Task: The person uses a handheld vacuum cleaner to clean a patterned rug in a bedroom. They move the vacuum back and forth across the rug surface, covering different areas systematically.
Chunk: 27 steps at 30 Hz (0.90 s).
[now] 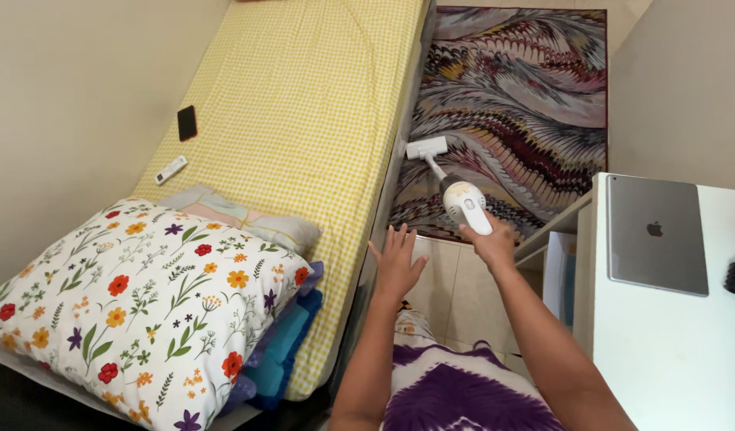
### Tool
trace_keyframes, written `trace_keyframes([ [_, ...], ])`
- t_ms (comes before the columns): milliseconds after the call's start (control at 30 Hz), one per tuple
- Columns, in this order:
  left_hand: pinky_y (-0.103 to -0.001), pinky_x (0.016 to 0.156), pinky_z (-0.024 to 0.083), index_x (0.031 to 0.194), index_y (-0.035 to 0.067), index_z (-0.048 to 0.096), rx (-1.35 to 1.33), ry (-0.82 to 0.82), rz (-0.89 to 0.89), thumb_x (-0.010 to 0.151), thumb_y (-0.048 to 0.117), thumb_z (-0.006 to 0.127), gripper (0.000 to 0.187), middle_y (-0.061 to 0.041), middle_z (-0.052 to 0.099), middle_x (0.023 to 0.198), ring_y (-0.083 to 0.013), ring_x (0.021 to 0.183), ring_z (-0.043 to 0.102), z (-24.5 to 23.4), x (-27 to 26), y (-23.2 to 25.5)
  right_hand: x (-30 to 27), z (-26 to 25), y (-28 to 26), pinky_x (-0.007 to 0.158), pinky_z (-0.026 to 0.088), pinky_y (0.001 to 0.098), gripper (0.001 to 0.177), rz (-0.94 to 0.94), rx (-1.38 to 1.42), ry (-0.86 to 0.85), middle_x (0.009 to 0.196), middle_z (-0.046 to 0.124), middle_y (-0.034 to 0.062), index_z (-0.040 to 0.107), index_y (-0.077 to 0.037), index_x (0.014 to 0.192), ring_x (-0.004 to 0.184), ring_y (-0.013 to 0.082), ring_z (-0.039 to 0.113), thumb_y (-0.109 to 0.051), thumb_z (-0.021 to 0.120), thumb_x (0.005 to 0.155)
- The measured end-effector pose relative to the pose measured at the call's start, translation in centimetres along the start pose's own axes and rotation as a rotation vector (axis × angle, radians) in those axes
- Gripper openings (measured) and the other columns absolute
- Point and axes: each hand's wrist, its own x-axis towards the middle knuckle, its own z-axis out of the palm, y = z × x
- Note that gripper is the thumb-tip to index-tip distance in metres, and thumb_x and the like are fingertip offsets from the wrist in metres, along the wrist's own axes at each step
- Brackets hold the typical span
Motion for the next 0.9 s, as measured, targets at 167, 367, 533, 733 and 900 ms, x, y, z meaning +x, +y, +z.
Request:
trace_keyframes([
  [167, -0.081, 0.113, 0.003, 0.148, 0.011, 0.051, -0.012, -0.041, -0.034, 0.092, 0.044, 0.068, 0.067, -0.013, 0.037, 0.164, -0.0373, 0.155, 0.023, -0.9, 1.5, -1.1, 1.9, 2.1, 0.5, 0.078, 0.057, 0.0375, 0.059, -0.244, -0.054, 0.097, 0.099, 0.079, 0.0142, 0.073, -0.009, 0.129, 0.086, 0.0233, 0.076, -0.035, 0.085, 0.077],
  [367, -0.081, 0.113, 0.003, 0.149, 0.011, 0.05, -0.002, -0.018, -0.013, 0.094, 0.043, 0.067, 0.067, -0.012, 0.037, 0.164, -0.038, 0.155, 0.022, -1.2, 4.4, -3.8, 7.9, 5.9, 1.3, 0.083, 0.056, 0.0414, 0.065, -0.235, -0.11, 0.117, 0.108, 0.078, 0.0184, 0.071, -0.01, 0.132, 0.096, 0.0287, 0.076, -0.037, 0.086, 0.074],
  [533, -0.08, 0.114, 0.002, 0.15, 0.012, 0.05, -0.004, -0.042, -0.033, 0.091, 0.043, 0.07, 0.07, -0.012, 0.038, 0.163, -0.0377, 0.153, 0.025, -1.4, 7.5, -5.8, 12.5, 8.7, 1.0, 0.086, 0.056, 0.043, 0.072, -0.192, -0.157, 0.13, 0.11, 0.076, 0.0201, 0.07, -0.012, 0.137, 0.099, 0.0319, 0.074, -0.041, 0.086, 0.073],
  [733, -0.08, 0.113, 0.002, 0.149, 0.012, 0.05, -0.017, -0.015, -0.005, 0.091, 0.041, 0.071, 0.068, -0.012, 0.039, 0.163, -0.0382, 0.154, 0.025, -1.7, 8.7, -6.0, 13.2, 8.6, -0.2, 0.087, 0.057, 0.0417, 0.073, -0.142, -0.15, 0.09, 0.11, 0.077, 0.0183, 0.07, -0.013, 0.136, 0.098, 0.0296, 0.076, -0.041, 0.086, 0.071],
  [900, -0.079, 0.114, 0.003, 0.149, 0.012, 0.05, -0.037, -0.061, -0.006, 0.091, 0.043, 0.07, 0.069, -0.012, 0.039, 0.162, -0.0379, 0.154, 0.023, -2.2, 6.6, -4.2, 10.2, 6.1, 0.8, 0.086, 0.056, 0.0409, 0.069, -0.167, -0.118, 0.103, 0.114, 0.077, 0.0167, 0.071, -0.012, 0.134, 0.1, 0.0268, 0.075, -0.035, 0.088, 0.071],
])
